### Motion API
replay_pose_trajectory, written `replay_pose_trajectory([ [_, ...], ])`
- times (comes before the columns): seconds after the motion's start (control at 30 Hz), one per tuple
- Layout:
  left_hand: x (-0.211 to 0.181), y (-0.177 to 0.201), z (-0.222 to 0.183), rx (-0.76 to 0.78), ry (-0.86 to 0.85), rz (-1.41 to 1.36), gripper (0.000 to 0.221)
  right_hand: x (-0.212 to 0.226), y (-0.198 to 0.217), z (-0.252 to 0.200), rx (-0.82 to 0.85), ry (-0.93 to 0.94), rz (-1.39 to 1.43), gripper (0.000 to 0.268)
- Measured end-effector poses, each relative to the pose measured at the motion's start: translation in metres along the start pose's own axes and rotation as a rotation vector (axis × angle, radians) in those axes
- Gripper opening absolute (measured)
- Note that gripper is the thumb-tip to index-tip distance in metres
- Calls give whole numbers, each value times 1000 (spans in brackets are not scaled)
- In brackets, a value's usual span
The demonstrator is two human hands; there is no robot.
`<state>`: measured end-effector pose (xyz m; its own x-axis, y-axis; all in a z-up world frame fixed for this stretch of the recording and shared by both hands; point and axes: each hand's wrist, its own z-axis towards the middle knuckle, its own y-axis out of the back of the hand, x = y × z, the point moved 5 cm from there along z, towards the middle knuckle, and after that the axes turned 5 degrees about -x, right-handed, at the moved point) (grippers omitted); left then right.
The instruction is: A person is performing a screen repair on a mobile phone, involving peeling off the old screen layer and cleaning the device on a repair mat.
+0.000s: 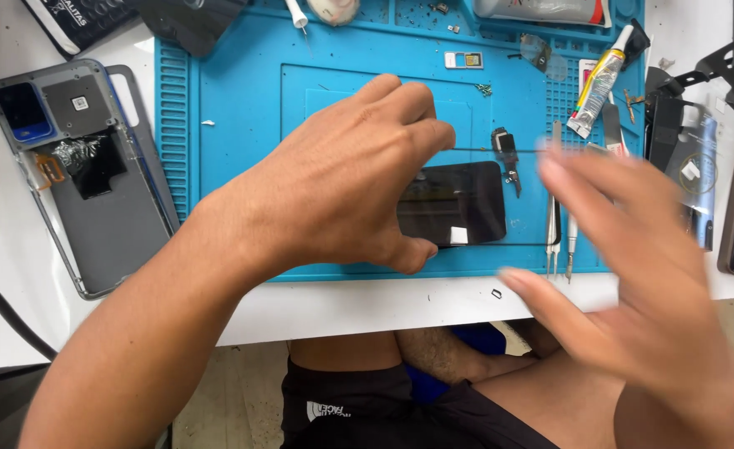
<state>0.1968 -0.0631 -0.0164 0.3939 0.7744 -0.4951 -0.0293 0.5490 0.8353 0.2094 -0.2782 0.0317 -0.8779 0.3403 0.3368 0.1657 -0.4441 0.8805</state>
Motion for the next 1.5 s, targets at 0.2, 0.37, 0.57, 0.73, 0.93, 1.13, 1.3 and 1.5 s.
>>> replay_pose_trajectory([
  [0.2,11,5,-5,-81,26,-86,97,28,-24,-27,-265,-416,50,10],
  [0.37,15,1,-7,-152,15,-77,93,9,-56,-20,-231,-373,-22,11],
  [0.57,15,1,-8,-198,-37,-28,86,4,-68,-11,-82,-416,-250,7],
  [0.73,18,-2,-7,-178,-64,-20,83,6,-72,-13,-114,-382,-260,6],
  [0.93,18,-2,-7,-160,-41,-30,81,7,-76,-18,-139,-337,-328,2],
  [1.13,28,5,-9,-203,-13,-92,88,7,-80,-23,-138,-303,-422,5],
  [1.3,30,9,-10,-189,-2,-89,87,7,-80,-21,-121,-259,-459,5],
  [1.5,27,8,-10,-158,4,-88,87,1,-83,-23,-94,-254,-497,5],
])
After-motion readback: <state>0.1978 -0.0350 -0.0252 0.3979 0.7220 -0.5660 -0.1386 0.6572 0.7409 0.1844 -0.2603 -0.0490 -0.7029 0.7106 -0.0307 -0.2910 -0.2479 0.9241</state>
